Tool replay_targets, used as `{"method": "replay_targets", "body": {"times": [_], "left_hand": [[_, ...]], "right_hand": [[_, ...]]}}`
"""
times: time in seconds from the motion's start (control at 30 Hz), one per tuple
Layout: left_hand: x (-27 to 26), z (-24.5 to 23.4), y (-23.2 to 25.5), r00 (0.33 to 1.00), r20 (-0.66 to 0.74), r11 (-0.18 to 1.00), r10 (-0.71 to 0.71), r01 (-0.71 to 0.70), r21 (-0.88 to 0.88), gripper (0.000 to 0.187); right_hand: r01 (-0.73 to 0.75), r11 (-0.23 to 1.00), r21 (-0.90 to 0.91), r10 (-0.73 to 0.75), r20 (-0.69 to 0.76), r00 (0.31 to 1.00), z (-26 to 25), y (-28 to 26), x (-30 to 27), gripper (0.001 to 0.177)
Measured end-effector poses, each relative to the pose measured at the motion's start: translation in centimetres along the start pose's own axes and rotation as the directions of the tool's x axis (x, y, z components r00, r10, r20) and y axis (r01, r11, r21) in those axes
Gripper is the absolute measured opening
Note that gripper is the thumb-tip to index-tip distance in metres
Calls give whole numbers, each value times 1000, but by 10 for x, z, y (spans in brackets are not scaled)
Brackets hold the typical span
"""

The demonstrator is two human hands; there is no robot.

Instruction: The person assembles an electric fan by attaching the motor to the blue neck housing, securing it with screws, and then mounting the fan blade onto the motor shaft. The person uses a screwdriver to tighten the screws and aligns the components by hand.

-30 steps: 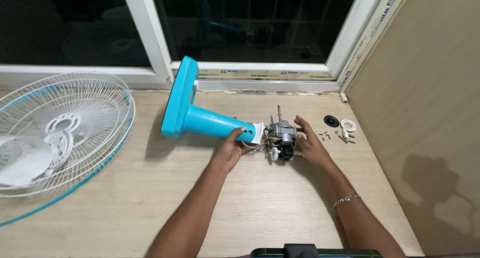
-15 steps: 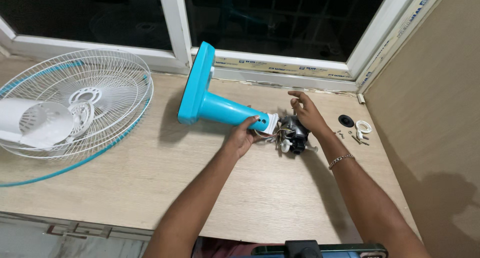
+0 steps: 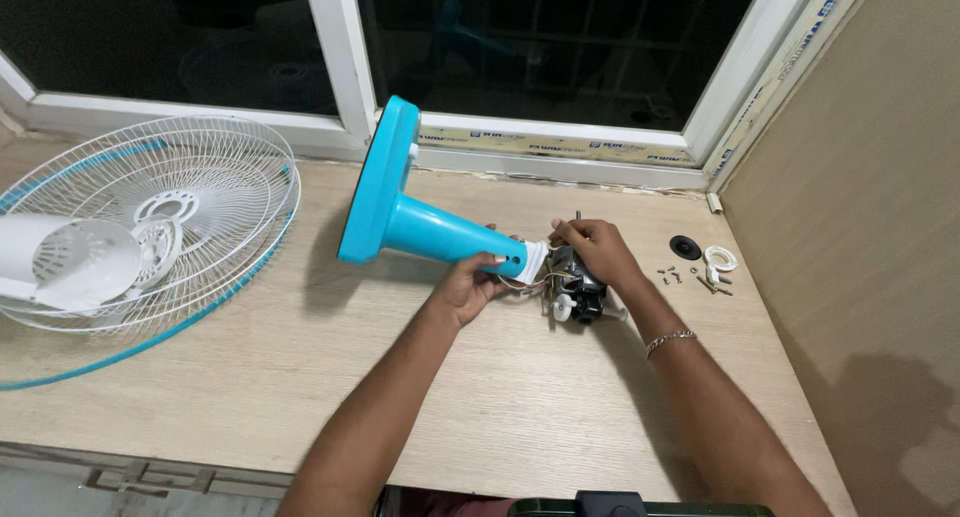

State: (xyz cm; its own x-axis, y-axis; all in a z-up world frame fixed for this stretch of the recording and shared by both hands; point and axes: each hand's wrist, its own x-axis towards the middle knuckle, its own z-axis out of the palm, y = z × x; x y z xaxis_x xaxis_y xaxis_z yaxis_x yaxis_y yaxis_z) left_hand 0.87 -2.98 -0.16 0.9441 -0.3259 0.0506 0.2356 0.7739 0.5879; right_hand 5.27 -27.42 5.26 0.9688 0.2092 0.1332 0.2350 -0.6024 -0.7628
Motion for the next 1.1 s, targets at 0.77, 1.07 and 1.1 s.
{"method": "replay_targets", "body": {"times": [0.77,1.07,1.1], "left_hand": [[-8,-12,10,994,-27,993,-110,111,46,75],[-16,-1,12,995,-62,996,-84,86,27,79],[-17,1,13,993,-74,996,-88,90,24,79]], "right_hand": [[-18,996,-87,17,-12,1000,-4,-32,-18,52],[267,770,-580,-164,225,961,8,-90,-50,85],[279,720,-635,-166,232,958,12,-92,-53,86]]}}
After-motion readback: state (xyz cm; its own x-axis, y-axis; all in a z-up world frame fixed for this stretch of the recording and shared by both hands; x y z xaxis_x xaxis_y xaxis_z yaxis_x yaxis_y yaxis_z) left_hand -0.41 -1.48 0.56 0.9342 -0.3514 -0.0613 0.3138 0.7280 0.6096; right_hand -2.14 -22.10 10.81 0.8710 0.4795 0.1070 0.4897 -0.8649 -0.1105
